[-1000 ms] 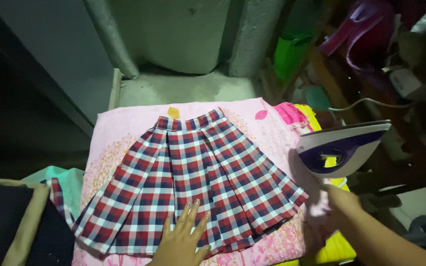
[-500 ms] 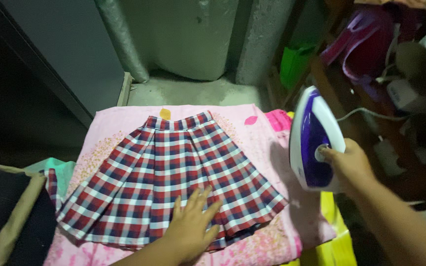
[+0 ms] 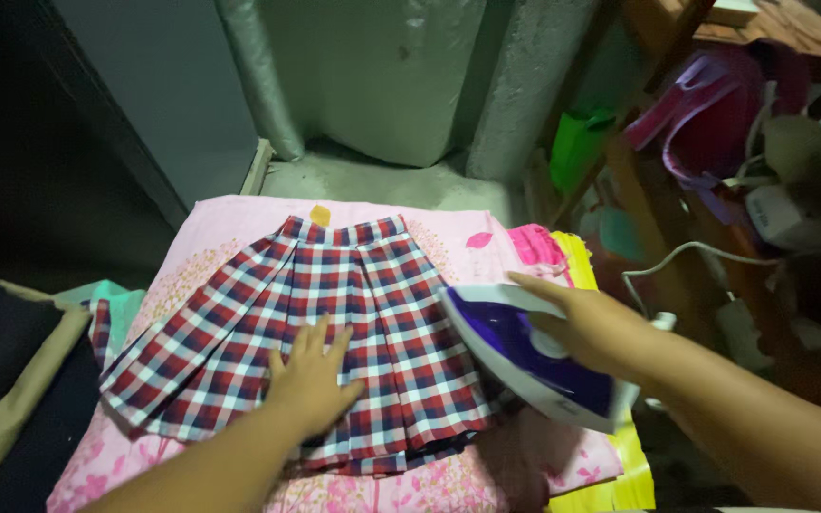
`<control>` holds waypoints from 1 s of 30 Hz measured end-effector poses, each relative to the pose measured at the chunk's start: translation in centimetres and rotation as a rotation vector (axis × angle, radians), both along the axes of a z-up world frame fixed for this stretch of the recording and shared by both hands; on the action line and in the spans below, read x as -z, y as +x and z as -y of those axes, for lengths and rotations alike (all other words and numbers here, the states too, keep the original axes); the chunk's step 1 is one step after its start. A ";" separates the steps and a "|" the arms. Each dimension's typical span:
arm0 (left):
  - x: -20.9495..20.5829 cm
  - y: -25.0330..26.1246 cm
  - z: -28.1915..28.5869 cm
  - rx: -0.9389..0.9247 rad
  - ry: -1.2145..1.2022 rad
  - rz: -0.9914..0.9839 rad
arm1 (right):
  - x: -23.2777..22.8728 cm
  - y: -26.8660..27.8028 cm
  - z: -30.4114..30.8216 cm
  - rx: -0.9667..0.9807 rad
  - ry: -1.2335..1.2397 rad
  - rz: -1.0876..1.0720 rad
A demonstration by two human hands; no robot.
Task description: The person irons a pair of dark shorts on a pink patterned cloth, then switches to a pair of red, white, and blue plaid shorts. They smooth the fabric with one hand while moving the iron with the other, folding and repositioning the plaid shorts to iron different sections.
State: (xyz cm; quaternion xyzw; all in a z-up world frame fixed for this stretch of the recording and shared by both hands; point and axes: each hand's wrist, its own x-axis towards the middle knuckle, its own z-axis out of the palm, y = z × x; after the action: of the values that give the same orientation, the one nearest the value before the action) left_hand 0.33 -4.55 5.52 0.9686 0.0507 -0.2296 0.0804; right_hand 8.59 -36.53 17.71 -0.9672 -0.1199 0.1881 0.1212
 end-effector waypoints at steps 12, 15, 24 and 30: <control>1.4 11.1 -3.5 0.155 -0.070 0.190 | 5.8 1.5 -7.0 -0.074 0.020 -0.007; 0.8 12.5 -3.5 0.224 -0.071 0.158 | 5.3 0.5 -6.6 -0.069 0.047 -0.001; 4.0 15.1 -2.9 0.245 -0.049 0.193 | 6.4 4.1 -10.3 -0.033 0.044 0.086; 4.6 15.5 -3.7 0.227 -0.063 0.145 | 6.7 2.7 -7.0 -0.019 0.075 0.077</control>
State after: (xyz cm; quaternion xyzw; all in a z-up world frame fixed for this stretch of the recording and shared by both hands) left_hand 15.83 -0.89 0.94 0.9792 -0.0727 -0.1679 0.0878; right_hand 11.27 -29.55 11.01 -0.9674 -0.1407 0.1472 0.1507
